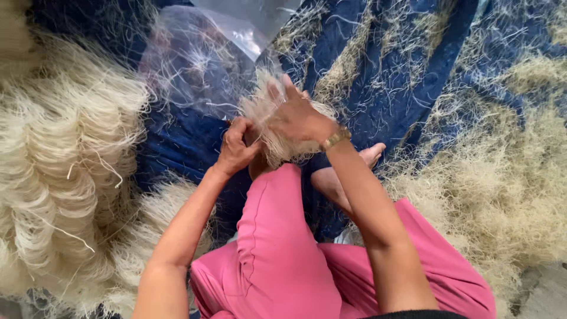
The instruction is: The person sits on a blue tarp and packs loose white fibers into a clear plastic bag. They compress the fibers by hand, seal the bag, and place it on a scale to weigh it. The person then repeats the process with another portion of fibers.
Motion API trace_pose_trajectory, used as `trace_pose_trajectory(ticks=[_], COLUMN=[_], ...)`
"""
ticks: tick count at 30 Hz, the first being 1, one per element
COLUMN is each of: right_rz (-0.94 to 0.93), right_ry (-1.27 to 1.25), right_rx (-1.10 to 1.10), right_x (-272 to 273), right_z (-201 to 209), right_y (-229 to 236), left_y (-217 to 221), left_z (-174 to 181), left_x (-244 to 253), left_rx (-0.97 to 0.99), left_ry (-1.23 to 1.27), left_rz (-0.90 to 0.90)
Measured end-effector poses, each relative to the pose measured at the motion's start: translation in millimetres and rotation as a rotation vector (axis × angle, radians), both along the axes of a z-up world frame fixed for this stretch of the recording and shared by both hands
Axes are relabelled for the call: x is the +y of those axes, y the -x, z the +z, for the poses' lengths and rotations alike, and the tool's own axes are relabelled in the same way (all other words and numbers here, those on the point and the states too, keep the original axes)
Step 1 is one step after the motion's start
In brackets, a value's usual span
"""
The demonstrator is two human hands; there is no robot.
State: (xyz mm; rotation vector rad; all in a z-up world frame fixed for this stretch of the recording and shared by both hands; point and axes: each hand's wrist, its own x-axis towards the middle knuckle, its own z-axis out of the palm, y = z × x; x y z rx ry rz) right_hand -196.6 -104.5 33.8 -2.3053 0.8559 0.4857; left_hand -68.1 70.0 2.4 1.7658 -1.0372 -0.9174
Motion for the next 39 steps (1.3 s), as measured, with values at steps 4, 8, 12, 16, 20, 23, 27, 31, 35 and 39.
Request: trace_pose_trajectory(ticks=[4, 8, 12, 16, 20, 23, 27, 31, 35, 39], right_rz=[0.094, -0.221, -0.807, -1.197, -1.168, -1.0, -0.7, -0.712, -0.751, -0.562], right_ry=[0.372, 0.282, -0.228, -0.644, -0.519, -0.456, -0.21, -0.24, -0.025, 0.229], right_rx=[-0.185, -0.41, -0.548, -0.286, -0.556, -0.564, -0.71, -0.469, -0.437, -0.189], right_x=[1, -29, -18, 10, 7, 2, 7, 27, 30, 30], right_z=[27, 35, -14, -5, 41, 56, 40, 68, 47, 65], right_y=[20, 61, 95, 89, 49, 32, 37, 16, 23, 34], left_y=[4, 9, 8, 15, 18, 27, 32, 22, 9, -20], left_z=[2, 6, 33, 7, 7, 13, 30, 16, 51, 55], left_x=[-1, 0, -11, -4, -12, -14, -25, -17, -31, -39], left_rx=[-0.115, -0.124, -0.205, -0.274, -0.243, -0.286, -0.251, -0.198, -0.014, 0.142], left_ry=[0.01, -0.009, 0.041, 0.073, 0.078, 0.036, -0.045, -0.083, -0.174, -0.317], left_rz=[0.057, 0.151, 0.138, 0.083, 0.145, 0.228, 0.356, 0.324, 0.212, 0.298])
